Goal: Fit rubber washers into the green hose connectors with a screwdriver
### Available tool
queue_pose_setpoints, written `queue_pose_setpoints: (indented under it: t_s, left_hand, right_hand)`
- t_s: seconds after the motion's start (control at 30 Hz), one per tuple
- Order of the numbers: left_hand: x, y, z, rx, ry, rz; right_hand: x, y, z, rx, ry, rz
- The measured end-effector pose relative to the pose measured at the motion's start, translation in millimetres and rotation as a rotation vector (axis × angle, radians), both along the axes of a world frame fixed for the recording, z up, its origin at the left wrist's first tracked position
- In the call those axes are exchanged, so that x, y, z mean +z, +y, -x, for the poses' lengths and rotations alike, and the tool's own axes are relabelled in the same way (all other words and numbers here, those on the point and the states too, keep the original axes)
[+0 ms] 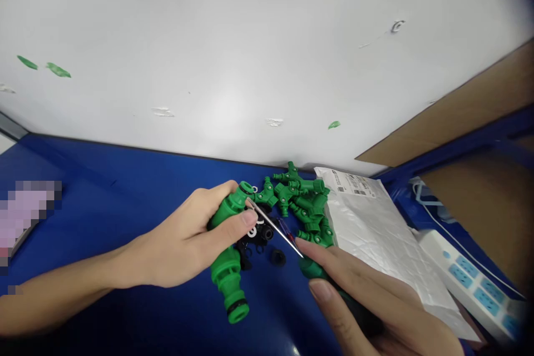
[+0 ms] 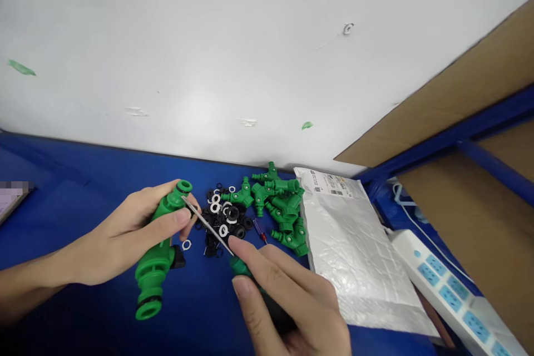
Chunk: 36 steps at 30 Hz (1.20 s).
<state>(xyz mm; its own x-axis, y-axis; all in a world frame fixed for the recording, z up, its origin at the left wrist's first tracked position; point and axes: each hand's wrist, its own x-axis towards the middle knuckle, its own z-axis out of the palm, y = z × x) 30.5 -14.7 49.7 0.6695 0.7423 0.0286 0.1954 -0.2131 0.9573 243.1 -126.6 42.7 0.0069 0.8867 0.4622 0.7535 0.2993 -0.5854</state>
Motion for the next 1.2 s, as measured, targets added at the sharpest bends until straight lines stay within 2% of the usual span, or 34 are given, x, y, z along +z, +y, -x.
queue_pose_setpoints:
  t_s: [0.17, 0.43, 0.6, 0.7, 0.83, 0.9, 0.97, 1.1, 1.2]
  left_hand:
    - [-8.6, -1.8, -2.1, -0.035, 0.046, -0.026]
    - [-11.0, -0.6, -1.6, 0.034, 0.067, -0.165]
    - [-11.8, -0.8, 0.0, 0.041, 0.208, -0.234]
    - [-15.7, -1.8, -1.9, 0.075, 0.251, -0.248]
    - [-23.8, -2.6, -9.4, 0.201, 0.334, -0.367]
    - [-26.7, -2.3, -13.2, 0.271, 0.394, -0.438]
    - [-27.3, -1.5, -15.8, 0.296, 0.432, -0.425]
    - [-24.9, 3.4, -17.8, 0.276, 0.465, -0.28]
    - [-26.5, 10.0, -17.2, 0.213, 0.454, -0.148]
  right_hand:
    - [3.3, 5.6, 1.9, 0.059, 0.015, 0.006]
    - [10.9, 7.5, -3.2, 0.105, -0.027, 0.024]
    - [5.4, 2.1, -10.3, 0.047, -0.15, 0.019]
    - [-0.2, -0.4, -10.2, 0.003, -0.209, 0.008]
    - [-3.8, 2.6, 5.2, 0.029, -0.109, 0.027]
    - [-8.4, 5.5, 16.4, 0.038, -0.048, 0.016]
    - [-17.8, 8.9, 26.6, 0.022, -0.009, -0.034]
    - [-45.1, 19.2, 39.0, 0.02, 0.088, -0.127]
    - [-60.8, 28.4, 42.2, 0.016, 0.22, -0.071]
